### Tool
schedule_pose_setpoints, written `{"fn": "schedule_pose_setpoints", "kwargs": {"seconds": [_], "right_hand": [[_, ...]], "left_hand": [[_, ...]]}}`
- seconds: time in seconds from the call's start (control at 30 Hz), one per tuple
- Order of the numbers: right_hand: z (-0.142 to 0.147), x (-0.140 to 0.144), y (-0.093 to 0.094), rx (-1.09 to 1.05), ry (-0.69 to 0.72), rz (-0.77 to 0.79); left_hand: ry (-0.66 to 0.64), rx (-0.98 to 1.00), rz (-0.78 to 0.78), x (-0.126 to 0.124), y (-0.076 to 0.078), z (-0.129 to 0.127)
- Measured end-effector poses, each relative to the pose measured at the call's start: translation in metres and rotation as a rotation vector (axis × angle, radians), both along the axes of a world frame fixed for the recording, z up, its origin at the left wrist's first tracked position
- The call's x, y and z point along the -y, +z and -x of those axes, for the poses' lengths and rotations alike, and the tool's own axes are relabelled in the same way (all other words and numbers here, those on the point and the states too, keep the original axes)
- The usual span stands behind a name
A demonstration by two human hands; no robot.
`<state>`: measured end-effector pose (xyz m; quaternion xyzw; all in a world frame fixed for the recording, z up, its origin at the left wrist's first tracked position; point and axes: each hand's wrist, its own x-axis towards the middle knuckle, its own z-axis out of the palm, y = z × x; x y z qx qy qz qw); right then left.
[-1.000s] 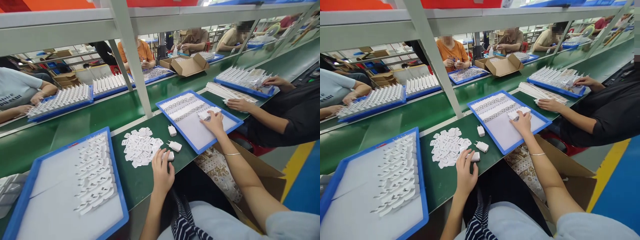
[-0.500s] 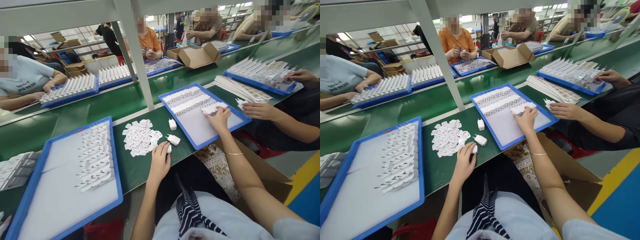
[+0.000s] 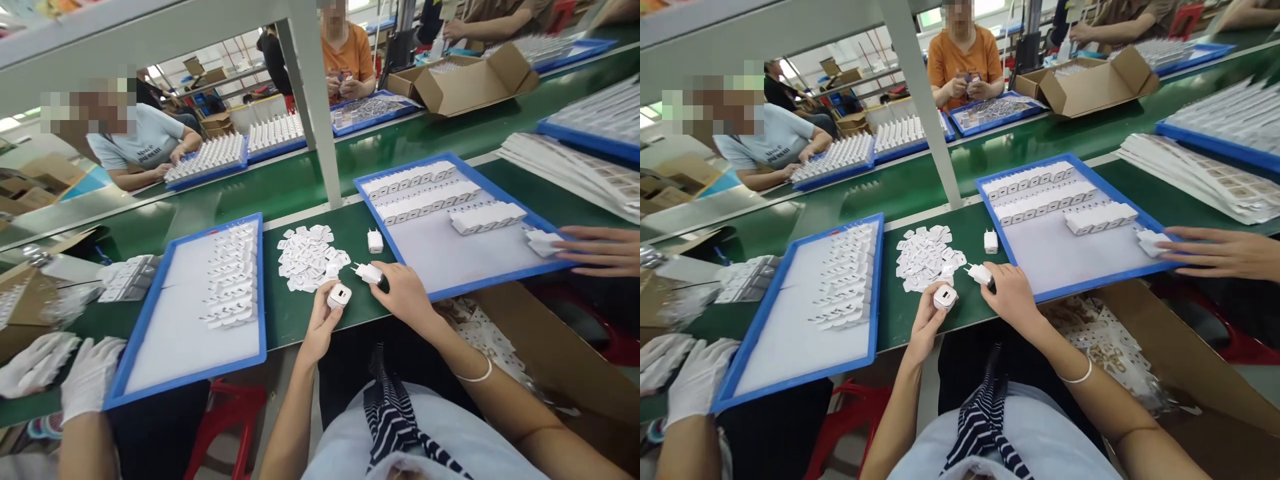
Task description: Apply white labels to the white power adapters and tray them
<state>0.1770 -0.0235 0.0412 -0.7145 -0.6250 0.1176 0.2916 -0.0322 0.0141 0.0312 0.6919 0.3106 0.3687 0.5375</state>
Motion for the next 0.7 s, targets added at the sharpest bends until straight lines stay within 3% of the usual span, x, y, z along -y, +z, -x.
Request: {"fn": "schedule_pose_setpoints", "kwargs": {"seconds": [0.07,0.17,0.23,0.3,0.4,0.57,0.63,0.7], "right_hand": [[0.0,0.004,0.012,-0.193,0.053,0.037],[0.008,0.009,0.032,-0.431,0.184,0.145],[0.017,0.008,0.042,-0.42,0.258,0.184],[0.027,0.007,0.049,-0.397,0.318,0.201],[0.041,0.005,0.056,-0.408,0.43,0.233],[0.052,-0.006,0.054,-0.512,0.555,0.261],[0.049,-0.022,0.043,-0.557,0.476,0.31],[0.044,-0.044,0.029,-0.503,0.293,0.329]], "left_hand": [[0.049,0.056,0.009,0.011,-0.002,0.004],[0.251,-0.03,-0.2,0.025,-0.003,0.009],[0.345,-0.131,-0.364,0.032,-0.002,0.012],[0.327,-0.218,-0.442,0.036,0.0,0.017],[0.27,-0.275,-0.363,0.037,0.001,0.025],[0.38,-0.245,-0.175,0.03,-0.002,0.035],[0.423,-0.187,-0.111,0.027,-0.001,0.037],[0.418,-0.06,0.042,0.025,0.002,0.038]]}}
